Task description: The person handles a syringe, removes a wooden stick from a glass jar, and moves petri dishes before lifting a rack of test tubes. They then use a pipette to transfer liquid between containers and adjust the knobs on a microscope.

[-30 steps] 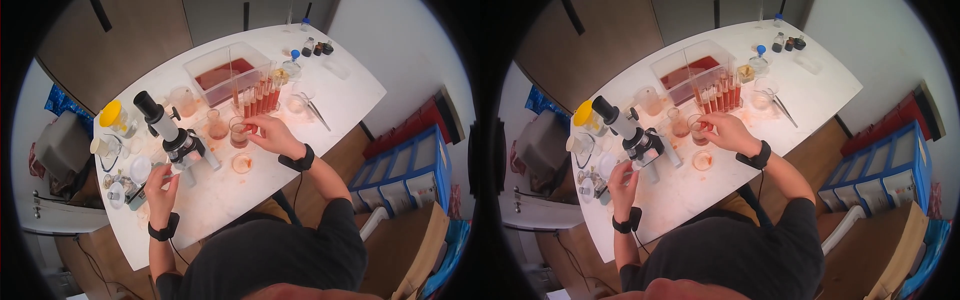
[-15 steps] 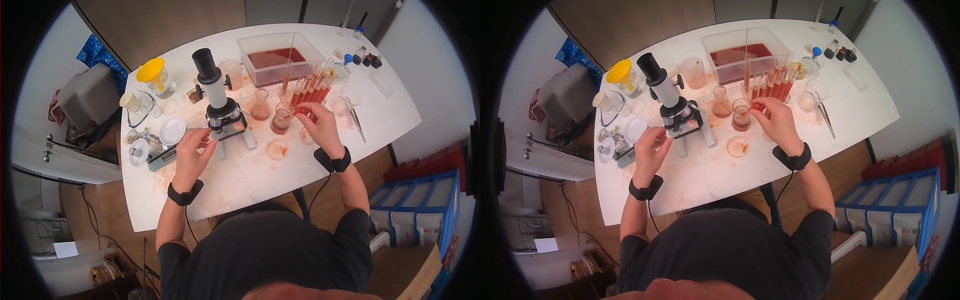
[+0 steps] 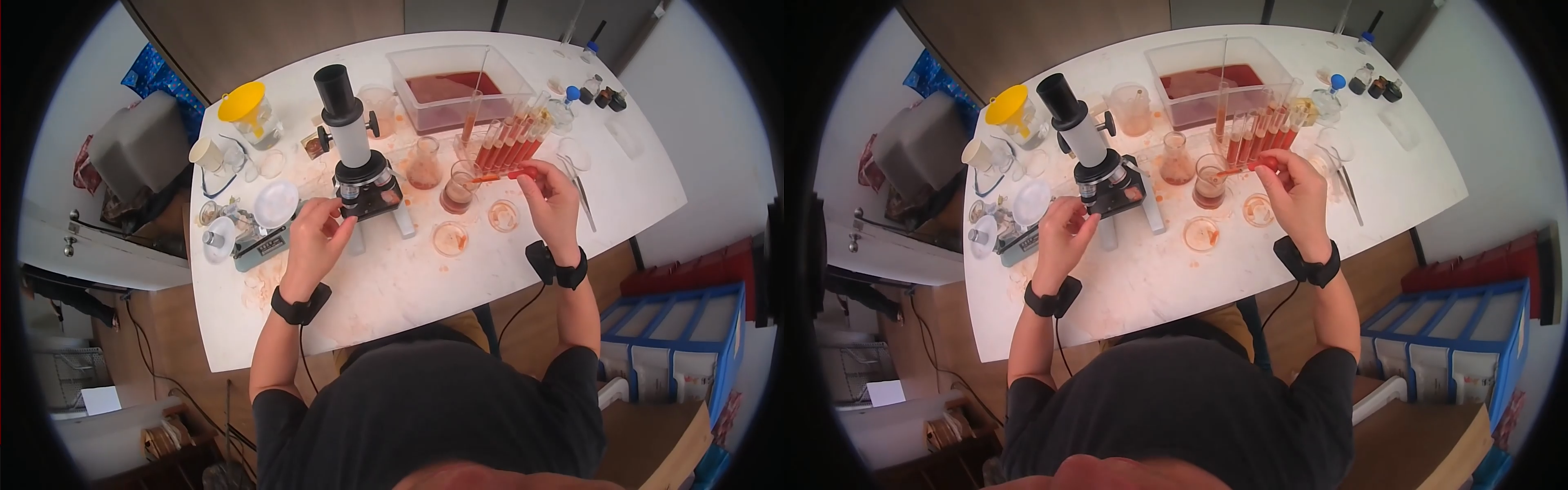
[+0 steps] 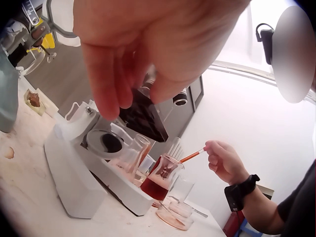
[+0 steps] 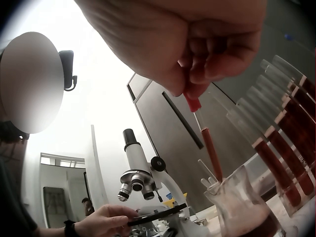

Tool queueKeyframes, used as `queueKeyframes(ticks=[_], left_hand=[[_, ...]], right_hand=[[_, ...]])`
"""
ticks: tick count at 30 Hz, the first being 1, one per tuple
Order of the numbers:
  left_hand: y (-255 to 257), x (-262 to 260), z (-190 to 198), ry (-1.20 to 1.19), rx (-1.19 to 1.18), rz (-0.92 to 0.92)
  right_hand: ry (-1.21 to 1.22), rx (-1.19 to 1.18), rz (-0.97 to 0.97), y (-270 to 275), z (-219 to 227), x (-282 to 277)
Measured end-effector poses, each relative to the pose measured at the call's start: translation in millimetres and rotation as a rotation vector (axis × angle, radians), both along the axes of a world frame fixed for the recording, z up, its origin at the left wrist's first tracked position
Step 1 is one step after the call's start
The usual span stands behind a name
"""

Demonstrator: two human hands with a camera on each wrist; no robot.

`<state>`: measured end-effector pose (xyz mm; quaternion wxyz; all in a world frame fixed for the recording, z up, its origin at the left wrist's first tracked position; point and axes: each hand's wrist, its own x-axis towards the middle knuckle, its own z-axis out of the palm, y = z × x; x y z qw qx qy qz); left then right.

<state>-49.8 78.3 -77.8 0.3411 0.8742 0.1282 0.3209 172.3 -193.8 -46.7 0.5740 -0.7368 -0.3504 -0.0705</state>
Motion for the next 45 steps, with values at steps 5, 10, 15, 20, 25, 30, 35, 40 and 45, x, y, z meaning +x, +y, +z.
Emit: queueKeyframes(ticks=[5, 10, 15, 20, 25, 30, 35, 40, 45], left_hand=[[0.9, 1.0, -1.0, 0.018, -0.055, 0.007], [1.8, 2.2, -2.1, 0.020, -0.068, 0.005], [0.3, 1.6, -0.4, 0.007, -0.057, -0.001], [0.5, 1.7, -1.8, 0.013, -0.067, -0.004], [0.1, 1.7, -1.9, 0.021, -0.065, -0.005], [0.6, 2.4, -4.1, 0.016, -0.053, -0.006], [0.4, 2.2, -4.7, 0.013, -0.051, -0.003], [0.3, 2.1, -5.6, 0.012, -0.053, -0.003], [-0.5, 2.0, -5.8, 0.008, -0.059, 0.006]], right_hand=[[0.033, -0.004, 0.004, -2.9, -1.0, -1.9], [0.055, 0.037, 0.025, -2.5, -1.1, -3.2], [0.073, 0.079, 0.035, -2.9, -4.2, -1.8], [0.085, 0.104, 0.044, -3.5, -5.1, -1.7], [0.075, 0.091, 0.030, -6.0, -6.8, 0.0], [0.084, 0.104, 0.037, -6.8, -7.9, 1.0], [0.088, 0.104, 0.035, -7.0, -8.2, 1.1], [0.088, 0.109, 0.043, -6.6, -8.8, 1.7], [0.072, 0.090, 0.029, -7.1, -10.9, 2.4]])
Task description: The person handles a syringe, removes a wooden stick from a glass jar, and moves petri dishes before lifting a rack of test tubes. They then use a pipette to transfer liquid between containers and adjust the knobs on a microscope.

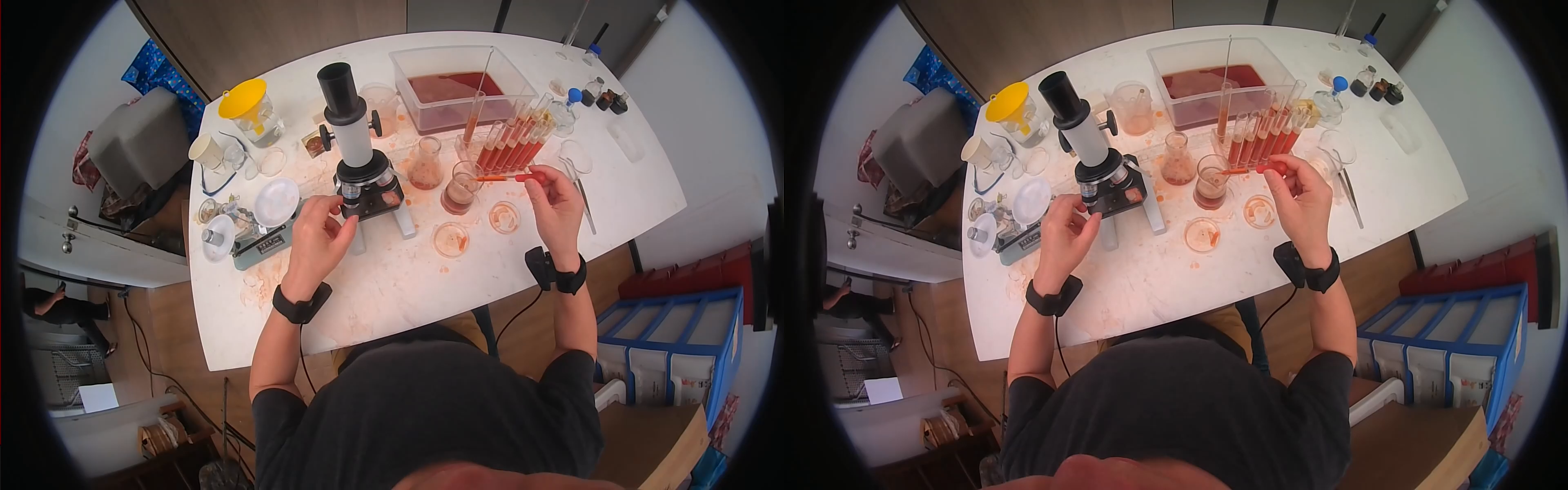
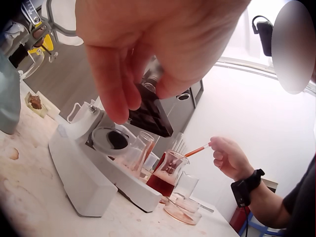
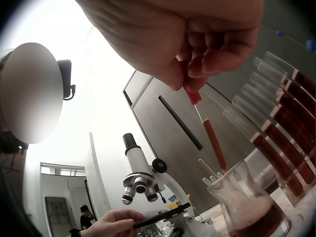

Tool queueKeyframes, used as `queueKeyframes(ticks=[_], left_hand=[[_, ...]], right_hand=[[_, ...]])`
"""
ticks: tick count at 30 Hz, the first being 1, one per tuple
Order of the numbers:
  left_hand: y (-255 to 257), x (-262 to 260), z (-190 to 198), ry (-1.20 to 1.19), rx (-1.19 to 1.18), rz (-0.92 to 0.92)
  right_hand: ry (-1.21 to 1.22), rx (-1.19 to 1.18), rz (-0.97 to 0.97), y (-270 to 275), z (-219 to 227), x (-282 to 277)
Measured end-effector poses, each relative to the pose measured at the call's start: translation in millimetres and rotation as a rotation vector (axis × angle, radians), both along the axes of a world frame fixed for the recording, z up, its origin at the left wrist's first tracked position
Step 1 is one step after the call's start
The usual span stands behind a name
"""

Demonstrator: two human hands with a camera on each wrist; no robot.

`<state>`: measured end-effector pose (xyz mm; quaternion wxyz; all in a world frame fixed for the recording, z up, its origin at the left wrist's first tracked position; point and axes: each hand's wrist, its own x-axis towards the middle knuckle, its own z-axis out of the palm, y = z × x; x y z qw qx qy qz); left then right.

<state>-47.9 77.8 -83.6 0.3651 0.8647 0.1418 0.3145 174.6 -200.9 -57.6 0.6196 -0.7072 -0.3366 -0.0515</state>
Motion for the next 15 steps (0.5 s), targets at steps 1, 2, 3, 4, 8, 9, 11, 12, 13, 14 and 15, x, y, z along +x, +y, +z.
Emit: queueKeyframes(ticks=[1, 2, 3, 4, 8, 9, 11, 12, 13, 14, 15], left_hand=[[-0.1, -0.1, 0.4, 0.001, 0.004, -0.001], [-0.1, -0.2, 0.9, 0.001, 0.008, -0.002], [-0.1, -0.3, 1.4, 0.002, 0.012, -0.003], [-0.3, -0.4, 1.7, 0.002, 0.010, -0.004], [0.0, -0.9, 1.8, 0.001, 0.020, -0.007], [-0.1, 0.1, 1.4, -0.004, 0.025, -0.012], [-0.5, -0.3, 1.5, 0.006, 0.011, -0.004], [-0.8, -0.7, 1.1, 0.011, 0.005, 0.000], [-0.9, -0.5, 0.2, 0.010, 0.000, -0.002], [-0.6, -0.4, -0.6, 0.009, -0.004, -0.003], [-0.3, -0.1, -1.2, 0.009, -0.008, -0.001]], right_hand=[[-0.002, -0.001, -0.003, -0.1, -0.1, 0.0], [-0.004, -0.001, -0.006, -0.1, -0.4, 0.0], [0.000, 0.003, -0.007, 0.0, 0.1, -0.4], [0.005, 0.008, -0.008, 0.3, 1.0, -1.0], [0.006, 0.011, -0.006, 1.4, -0.6, 0.0], [0.008, 0.015, -0.003, 1.5, 0.5, -0.2], [0.011, 0.018, -0.005, 2.4, 4.4, -3.2], [0.002, 0.008, -0.015, 1.7, 4.4, -3.0], [-0.008, 0.000, -0.024, 1.6, 3.3, -2.2], [-0.016, -0.008, -0.032, 1.9, 2.9, -2.2], [-0.005, 0.009, -0.028, 2.5, 3.7, -3.1]])
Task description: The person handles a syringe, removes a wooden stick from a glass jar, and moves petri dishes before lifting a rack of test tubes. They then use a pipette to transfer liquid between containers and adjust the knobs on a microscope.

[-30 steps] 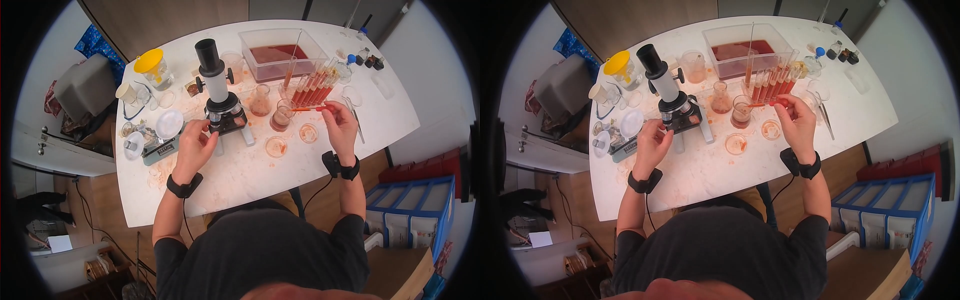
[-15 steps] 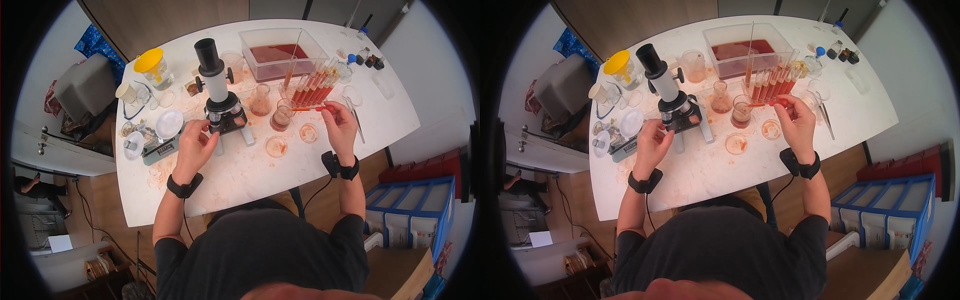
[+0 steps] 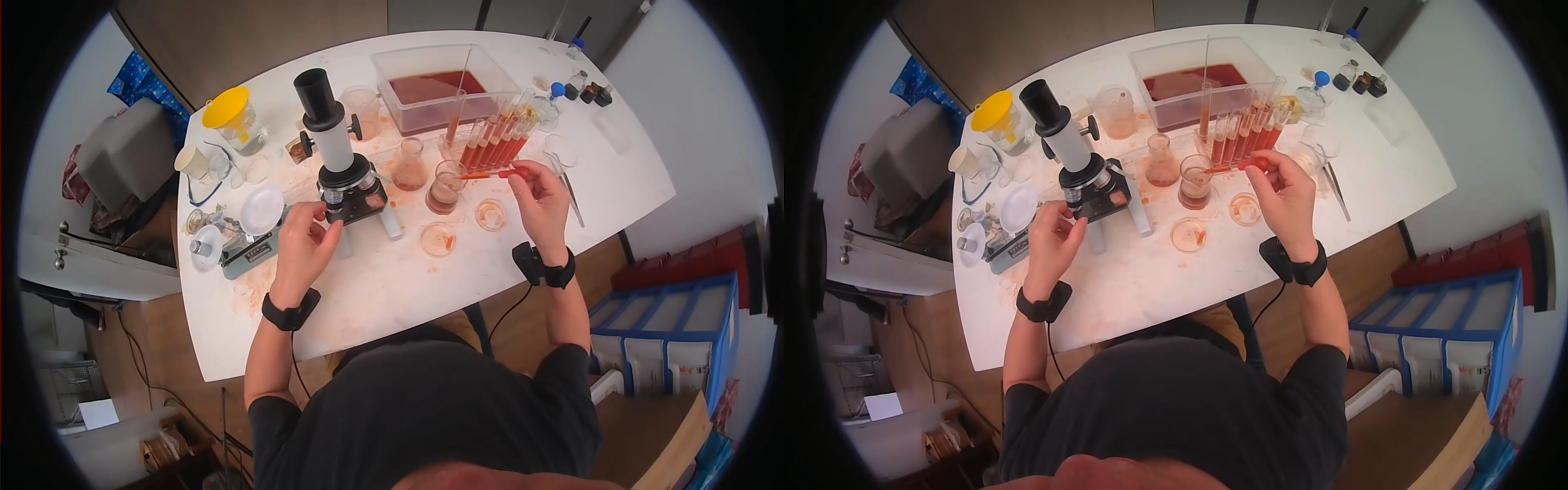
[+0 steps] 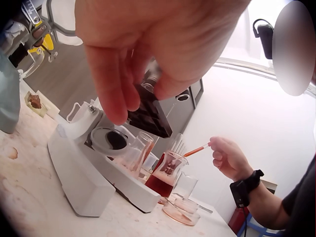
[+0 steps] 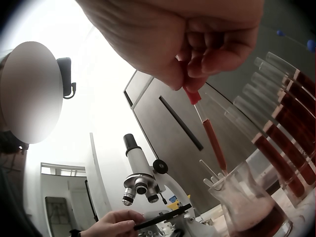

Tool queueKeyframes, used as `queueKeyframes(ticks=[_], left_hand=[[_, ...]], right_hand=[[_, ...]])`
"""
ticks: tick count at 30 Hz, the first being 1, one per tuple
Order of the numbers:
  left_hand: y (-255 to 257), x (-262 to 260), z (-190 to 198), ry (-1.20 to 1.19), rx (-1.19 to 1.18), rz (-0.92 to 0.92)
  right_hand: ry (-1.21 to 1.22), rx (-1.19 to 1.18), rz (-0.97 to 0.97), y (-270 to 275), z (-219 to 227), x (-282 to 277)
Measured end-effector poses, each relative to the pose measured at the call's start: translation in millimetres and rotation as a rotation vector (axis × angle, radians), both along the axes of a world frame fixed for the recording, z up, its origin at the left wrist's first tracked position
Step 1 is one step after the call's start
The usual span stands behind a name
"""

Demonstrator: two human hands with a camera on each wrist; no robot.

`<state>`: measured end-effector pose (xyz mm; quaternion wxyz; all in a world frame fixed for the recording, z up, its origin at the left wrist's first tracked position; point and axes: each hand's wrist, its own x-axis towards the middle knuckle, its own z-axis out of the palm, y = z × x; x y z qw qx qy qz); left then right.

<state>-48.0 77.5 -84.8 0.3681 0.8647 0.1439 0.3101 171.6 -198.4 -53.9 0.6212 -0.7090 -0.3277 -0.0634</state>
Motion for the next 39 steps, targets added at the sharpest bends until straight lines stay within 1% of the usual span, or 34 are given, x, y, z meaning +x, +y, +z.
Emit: queueKeyframes(ticks=[6, 9, 12, 15, 18, 21, 24, 28, 31, 34, 39], left_hand=[[1.2, -0.2, 0.2, 0.007, 0.005, -0.008], [0.7, -0.5, 1.5, -0.007, 0.018, -0.012], [1.7, -1.2, -0.3, 0.003, -0.005, -0.014], [1.3, -5.8, 1.8, 0.007, -0.027, -0.018], [-1.0, -15.0, 8.3, -0.004, -0.041, -0.010], [-5.5, -27.9, 11.7, -0.004, -0.098, 0.026], [-12.4, -42.4, 14.7, -0.018, -0.150, 0.045], [-17.5, -65.3, 16.4, -0.039, -0.189, 0.090], [-18.0, -81.5, 14.4, -0.054, -0.231, 0.124], [-17.5, -94.5, 9.7, -0.057, -0.268, 0.148], [-16.3, -104.4, 4.3, -0.067, -0.325, 0.148]], right_hand=[[-0.002, -0.010, 0.000, -1.0, 1.2, -0.6], [0.034, 0.019, 0.012, -1.0, 5.0, -3.1], [0.009, -0.050, -0.023, -6.8, -0.7, 2.6], [0.099, 0.069, 0.061, -7.4, 12.9, -5.0], [0.218, 0.076, 0.094, -9.6, 24.7, -12.3], [0.278, 0.153, 0.225, 2.2, 26.5, -22.8], [0.256, 0.199, 0.314, 26.2, 28.8, -36.6], [0.214, 0.153, 0.355, 48.5, 26.7, -42.5], [0.147, 0.111, 0.337, 57.8, 17.3, -41.8], [0.228, 0.135, 0.398, 59.8, 22.0, -48.4], [0.157, 0.103, 0.374, 65.1, 22.2, -52.3]])
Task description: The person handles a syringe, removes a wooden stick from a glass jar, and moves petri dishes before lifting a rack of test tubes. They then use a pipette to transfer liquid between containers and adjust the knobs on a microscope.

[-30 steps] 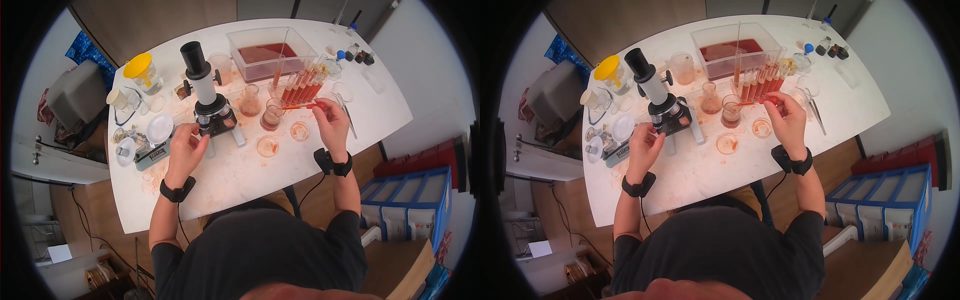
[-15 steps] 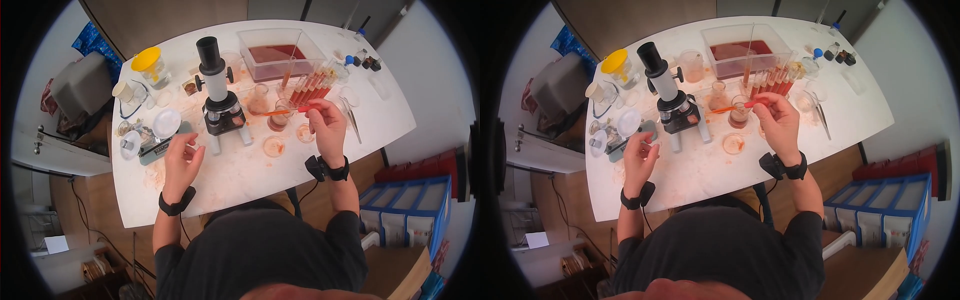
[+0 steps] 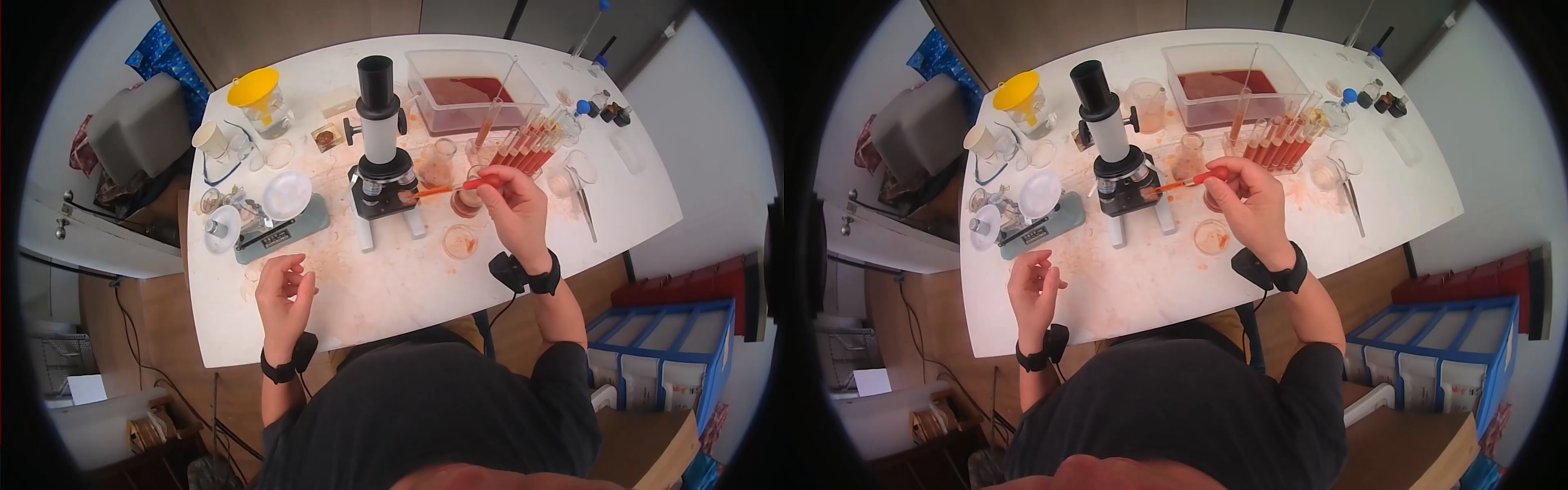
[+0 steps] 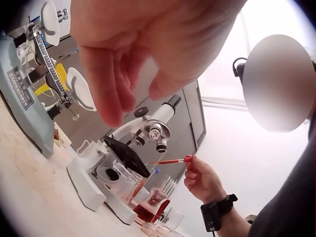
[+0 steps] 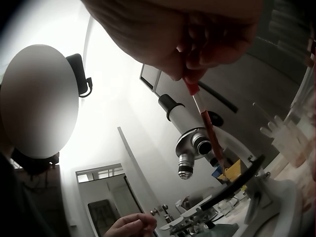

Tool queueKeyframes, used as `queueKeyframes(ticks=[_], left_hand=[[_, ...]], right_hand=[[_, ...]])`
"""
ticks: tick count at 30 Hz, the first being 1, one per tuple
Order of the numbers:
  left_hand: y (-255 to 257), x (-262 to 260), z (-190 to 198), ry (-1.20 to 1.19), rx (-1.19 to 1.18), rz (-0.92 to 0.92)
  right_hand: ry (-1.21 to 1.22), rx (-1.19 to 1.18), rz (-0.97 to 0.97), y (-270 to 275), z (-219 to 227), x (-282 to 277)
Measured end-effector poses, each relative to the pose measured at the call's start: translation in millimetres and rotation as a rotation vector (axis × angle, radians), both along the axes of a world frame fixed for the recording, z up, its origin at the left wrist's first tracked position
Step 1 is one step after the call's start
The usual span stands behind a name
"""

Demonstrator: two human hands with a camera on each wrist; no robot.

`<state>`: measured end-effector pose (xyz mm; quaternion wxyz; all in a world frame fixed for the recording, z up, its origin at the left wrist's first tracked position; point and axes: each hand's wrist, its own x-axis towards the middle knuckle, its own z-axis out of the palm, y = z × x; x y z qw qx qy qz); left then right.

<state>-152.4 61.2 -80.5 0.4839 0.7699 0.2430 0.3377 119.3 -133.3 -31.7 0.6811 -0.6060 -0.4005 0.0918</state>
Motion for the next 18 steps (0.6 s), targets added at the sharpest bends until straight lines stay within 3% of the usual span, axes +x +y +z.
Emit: queueKeyframes(ticks=[4, 18], left_hand=[[1.6, -2.6, -3.8, -0.011, -0.018, 0.003], [5.9, -9.7, -13.0, -0.020, -0.059, -0.001]], right_hand=[[-0.032, -0.139, -0.004, -3.0, -3.1, 2.5], [-0.086, -0.142, -0.029, -4.9, -2.3, 1.6]])
